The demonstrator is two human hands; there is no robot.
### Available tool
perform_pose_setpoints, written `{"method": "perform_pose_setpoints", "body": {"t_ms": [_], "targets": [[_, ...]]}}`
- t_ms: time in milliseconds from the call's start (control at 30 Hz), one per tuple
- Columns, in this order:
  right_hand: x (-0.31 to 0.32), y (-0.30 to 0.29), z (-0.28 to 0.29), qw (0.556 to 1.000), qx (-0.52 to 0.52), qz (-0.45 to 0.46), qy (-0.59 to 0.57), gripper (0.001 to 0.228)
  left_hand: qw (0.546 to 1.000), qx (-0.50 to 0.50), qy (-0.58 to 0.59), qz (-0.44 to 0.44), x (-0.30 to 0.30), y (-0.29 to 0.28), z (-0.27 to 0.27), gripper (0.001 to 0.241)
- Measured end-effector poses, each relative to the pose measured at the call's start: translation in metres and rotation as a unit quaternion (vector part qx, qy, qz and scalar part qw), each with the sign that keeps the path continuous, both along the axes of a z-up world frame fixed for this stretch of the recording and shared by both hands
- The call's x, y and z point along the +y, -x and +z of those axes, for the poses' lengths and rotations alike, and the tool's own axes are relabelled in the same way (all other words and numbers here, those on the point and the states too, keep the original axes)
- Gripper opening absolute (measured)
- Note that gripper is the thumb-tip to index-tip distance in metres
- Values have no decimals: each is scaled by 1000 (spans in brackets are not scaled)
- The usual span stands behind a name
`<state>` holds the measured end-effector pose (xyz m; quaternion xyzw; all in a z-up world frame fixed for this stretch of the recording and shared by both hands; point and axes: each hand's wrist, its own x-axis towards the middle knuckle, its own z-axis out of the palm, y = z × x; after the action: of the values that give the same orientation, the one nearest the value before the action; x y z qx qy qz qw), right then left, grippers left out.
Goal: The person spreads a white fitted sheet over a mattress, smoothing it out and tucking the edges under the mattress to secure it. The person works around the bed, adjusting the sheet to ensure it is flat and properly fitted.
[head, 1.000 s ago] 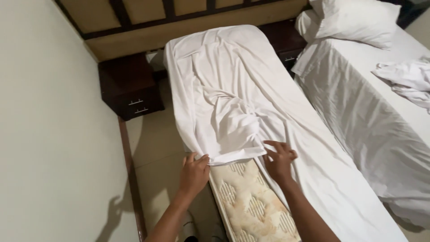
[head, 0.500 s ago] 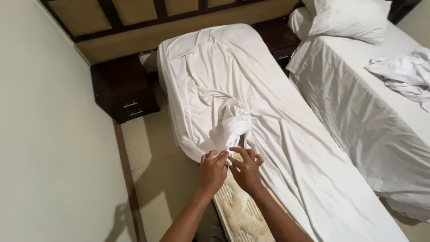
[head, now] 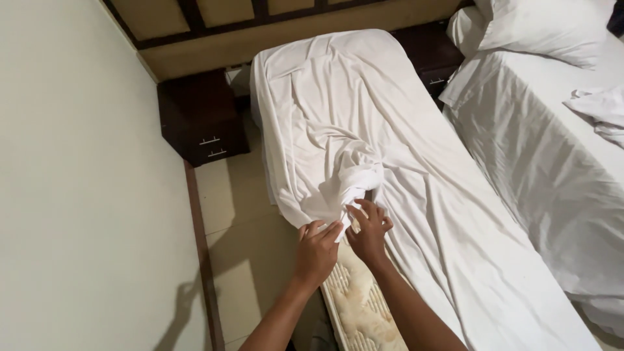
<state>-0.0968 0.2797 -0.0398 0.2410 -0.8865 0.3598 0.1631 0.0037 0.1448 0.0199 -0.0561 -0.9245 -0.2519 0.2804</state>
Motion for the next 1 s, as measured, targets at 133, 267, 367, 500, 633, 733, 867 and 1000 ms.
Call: {"method": "perform_pose_setpoints", "body": {"t_ms": [133, 267, 367, 500, 633, 733, 867, 1000], "targets": [[3, 12, -4, 1000, 23, -20, -9, 52, 1000, -1, 16, 7, -1, -4, -5, 35], [9, 15, -6, 999, 10, -30, -43, 47, 1000, 0, 21, -1, -2, -7, -3, 32], [7, 6, 5, 999, 8, 4, -40, 43, 1000, -9, 14, 18, -3, -6, -3, 31], [-4, -17, 31, 992, 27, 125, 23, 51, 999, -7, 3, 53, -8, 0, -18, 29], [-10, -20, 19, 990, 30, 129, 38, 57, 998, -9, 28, 56, -13, 3, -17, 27], [-14, -14, 7, 997, 41, 60, 23, 50, 996, -16, 67, 57, -14, 3, -19, 25], [-21, -8, 14, 996, 83, 15, 7, 47, 995, -19, 89, 46, -15, 0, -21, 24], [-26, -2, 12, 996, 73, 30, -43, 55, 991, -8, 125, 39, -16, -5, -17, 27]]}}
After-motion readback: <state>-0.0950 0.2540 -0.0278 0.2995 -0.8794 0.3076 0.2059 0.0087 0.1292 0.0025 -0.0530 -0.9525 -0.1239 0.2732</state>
